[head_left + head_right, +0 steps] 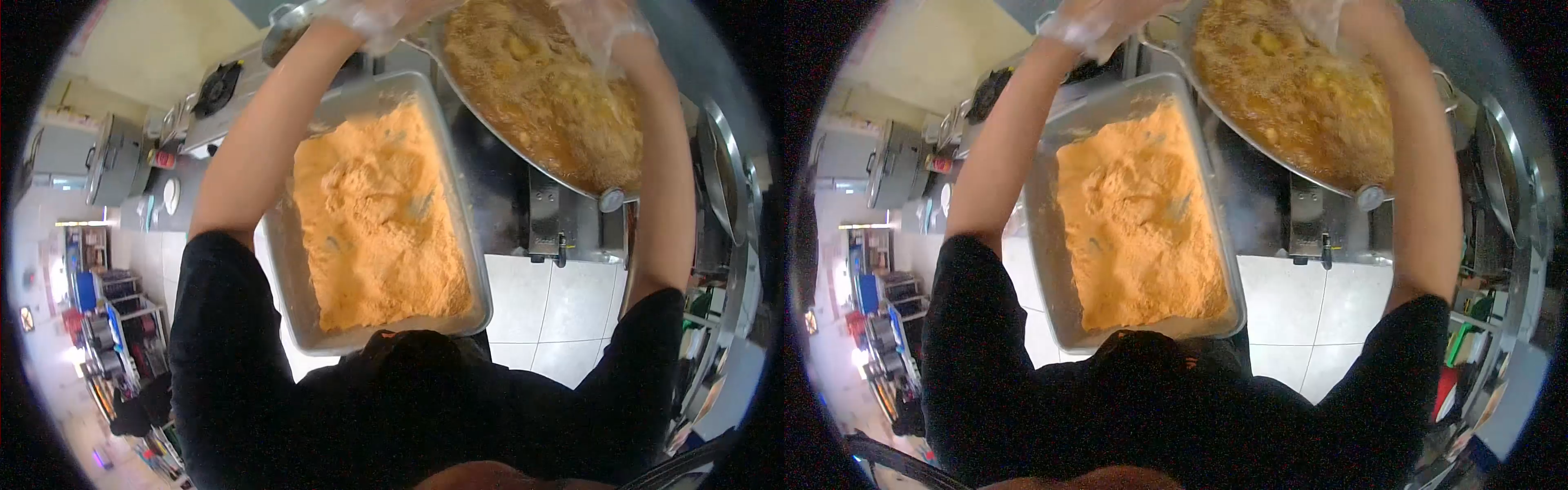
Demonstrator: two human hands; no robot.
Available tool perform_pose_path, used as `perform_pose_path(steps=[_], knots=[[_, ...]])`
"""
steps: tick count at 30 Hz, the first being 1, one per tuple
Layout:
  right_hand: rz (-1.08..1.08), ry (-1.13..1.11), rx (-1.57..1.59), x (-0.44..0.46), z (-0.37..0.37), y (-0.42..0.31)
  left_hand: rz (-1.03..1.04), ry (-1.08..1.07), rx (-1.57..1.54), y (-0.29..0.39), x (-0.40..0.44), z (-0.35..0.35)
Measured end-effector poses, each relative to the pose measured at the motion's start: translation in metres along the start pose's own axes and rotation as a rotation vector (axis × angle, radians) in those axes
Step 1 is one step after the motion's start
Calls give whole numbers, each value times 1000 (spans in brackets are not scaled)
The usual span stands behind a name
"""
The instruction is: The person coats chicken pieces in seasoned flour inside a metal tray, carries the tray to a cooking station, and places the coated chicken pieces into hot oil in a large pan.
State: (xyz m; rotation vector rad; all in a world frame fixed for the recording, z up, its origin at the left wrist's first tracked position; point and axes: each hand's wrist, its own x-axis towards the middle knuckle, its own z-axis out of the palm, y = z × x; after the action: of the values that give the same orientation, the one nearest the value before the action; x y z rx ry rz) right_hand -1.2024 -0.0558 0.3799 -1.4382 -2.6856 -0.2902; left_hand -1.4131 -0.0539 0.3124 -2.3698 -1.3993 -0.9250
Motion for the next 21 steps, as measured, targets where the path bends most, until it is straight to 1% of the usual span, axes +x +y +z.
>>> perform_pose_path(steps=[2,3,4,6,7,8,9,11,12,13,14,15,16,17,18,19,20,21], knots=[[87,-84,328,-22,3,-54,-166,-242,-92,-10,-68,-18],[-154,147,227,-26,54,-53,-182,-262,-52,-25,-100,-12],[-128,17,482,-38,57,-83,-195,-288,-18,-45,-146,7],[-137,-327,743,-50,91,-127,-415,-610,-51,-78,-251,36],[-141,-475,749,-61,131,-147,-447,-654,-54,-89,-299,43],[-143,-623,746,-71,171,-166,-577,-764,-34,-93,-344,54],[2,-1001,709,-68,216,-186,-709,-876,-14,-92,-382,62],[-204,-993,586,-103,340,-210,-856,-617,-241,-61,-424,79],[-258,-880,501,-127,360,-221,-946,-524,-306,-44,-439,97],[-290,-821,451,-147,358,-232,-1033,-423,-374,-29,-443,112],[-318,-762,400,-166,358,-243,-1038,-409,-376,-16,-436,121],[-392,-769,139,-179,348,-260,-1117,-229,-520,-3,-428,130],[-428,-769,0,-188,334,-268,-1189,-43,-664,5,-427,134],[-467,-768,-139,-197,319,-276,-1192,-27,-671,3,-426,135],[-513,-805,-33,-202,299,-278,-1252,-425,-469,-1,-426,140],[-556,-837,75,-206,287,-278,-1190,-853,-268,-4,-425,145],[-558,-833,57,-213,316,-278,-1071,-1046,-194,-3,-431,144],[-703,-1036,0,-221,373,-277,-950,-1138,-191,-1,-442,138]])
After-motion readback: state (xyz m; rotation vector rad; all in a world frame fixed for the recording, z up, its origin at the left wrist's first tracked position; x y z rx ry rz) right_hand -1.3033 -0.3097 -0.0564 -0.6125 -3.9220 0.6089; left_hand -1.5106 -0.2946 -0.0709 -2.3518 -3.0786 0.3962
